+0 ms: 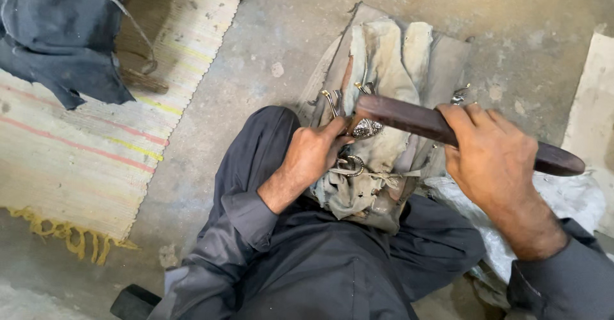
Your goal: The person sits on the floor with a padded board on their lap and decorates silver animal figurines. They hold a small punch against the figurine surface and strike it with a wooden mallet to emboss patterns, repositioning the figurine and using a strap to hold it, working over different figures.
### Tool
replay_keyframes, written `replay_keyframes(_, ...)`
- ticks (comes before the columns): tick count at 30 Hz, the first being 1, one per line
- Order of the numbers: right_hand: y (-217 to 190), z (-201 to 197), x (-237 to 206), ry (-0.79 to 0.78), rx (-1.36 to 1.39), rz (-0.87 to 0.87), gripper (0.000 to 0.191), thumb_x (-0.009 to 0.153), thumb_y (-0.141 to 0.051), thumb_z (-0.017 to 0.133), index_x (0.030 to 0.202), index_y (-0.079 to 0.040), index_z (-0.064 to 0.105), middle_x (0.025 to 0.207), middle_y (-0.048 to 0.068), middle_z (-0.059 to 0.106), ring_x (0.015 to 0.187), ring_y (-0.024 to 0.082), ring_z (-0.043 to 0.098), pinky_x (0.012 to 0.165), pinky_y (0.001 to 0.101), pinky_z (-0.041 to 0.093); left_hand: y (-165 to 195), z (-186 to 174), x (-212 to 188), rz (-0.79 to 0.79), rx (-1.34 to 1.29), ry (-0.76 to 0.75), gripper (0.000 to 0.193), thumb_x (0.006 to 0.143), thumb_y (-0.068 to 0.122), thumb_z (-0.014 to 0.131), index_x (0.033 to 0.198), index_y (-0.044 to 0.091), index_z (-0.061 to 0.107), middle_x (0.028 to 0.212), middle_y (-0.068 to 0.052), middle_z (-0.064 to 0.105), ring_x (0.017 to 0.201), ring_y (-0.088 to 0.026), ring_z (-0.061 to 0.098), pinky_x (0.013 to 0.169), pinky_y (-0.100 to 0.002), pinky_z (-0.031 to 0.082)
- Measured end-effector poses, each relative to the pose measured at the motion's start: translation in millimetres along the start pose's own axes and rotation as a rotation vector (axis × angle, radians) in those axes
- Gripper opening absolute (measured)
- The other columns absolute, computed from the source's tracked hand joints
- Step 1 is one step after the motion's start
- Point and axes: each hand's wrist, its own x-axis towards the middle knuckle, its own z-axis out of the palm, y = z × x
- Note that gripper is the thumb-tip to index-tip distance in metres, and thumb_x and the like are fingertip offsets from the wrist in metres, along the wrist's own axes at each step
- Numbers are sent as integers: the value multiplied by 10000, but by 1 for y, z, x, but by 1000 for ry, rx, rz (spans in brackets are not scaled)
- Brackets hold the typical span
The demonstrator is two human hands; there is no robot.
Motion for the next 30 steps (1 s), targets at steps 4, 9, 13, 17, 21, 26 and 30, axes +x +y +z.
replay_keyframes(4, 0, -5, 3, -1, 123, 54, 507, 817, -89, 763, 1302, -91, 615, 1108, 178, 688, 1011, 396, 678, 852, 499, 536, 3, 0, -2, 9, -10, 0, 211, 931, 175, 752, 1049, 61, 619, 725, -183, 680, 699, -385, 701, 571, -477, 526)
replay_keyframes(9, -2, -5, 3, -304, 41, 169, 517, 822, -240, 761, 1317, -155, 643, 978, 164, 727, 911, 417, 688, 729, 515, 524, 2, -6, -8, 56, -164, 207, 193, 941, 165, 758, 1044, 68, 626, 884, -159, 747, 759, -300, 759, 608, -371, 587)
replay_keyframes(13, 7, 0, 3, -542, 173, 451, 444, 923, -416, 784, 1234, -137, 633, 824, 166, 669, 787, 349, 671, 697, 470, 522, 3, -11, -12, -168, -317, 290, 257, 900, 165, 806, 1024, 33, 623, 870, -149, 765, 776, -235, 804, 604, -346, 588)
replay_keyframes(17, 17, 15, 0, -451, 567, 358, 452, 836, -328, 772, 1205, -107, 633, 752, 107, 645, 696, 275, 629, 620, 427, 527, 10, -11, -11, -223, -149, 112, 261, 900, 164, 827, 1068, 52, 662, 791, -186, 720, 664, -330, 719, 580, -403, 542)
replay_keyframes(21, 16, 24, -8, -357, 553, 280, 475, 844, -300, 766, 1246, -90, 623, 835, 108, 684, 761, 261, 697, 662, 408, 560, 13, -6, -11, -29, -112, 130, 317, 909, 108, 775, 1183, 60, 622, 901, -173, 740, 811, -373, 730, 627, -428, 560)
replay_keyframes(26, 4, 21, -11, -38, 417, 261, 460, 943, -264, 783, 1314, -75, 587, 954, 135, 694, 801, 266, 716, 671, 410, 545, 9, 0, -14, -28, -32, 43, 333, 909, 33, 698, 1229, 72, 617, 891, -177, 732, 798, -361, 734, 628, -441, 570)
replay_keyframes(30, 7, 12, -9, 56, 8, -87, 539, 731, -89, 781, 1252, -106, 647, 965, 126, 700, 861, 318, 706, 733, 427, 552, 7, 1, -18, 25, 69, -22, 321, 894, 1, 658, 1202, 76, 604, 902, -171, 736, 769, -358, 736, 613, -441, 570)
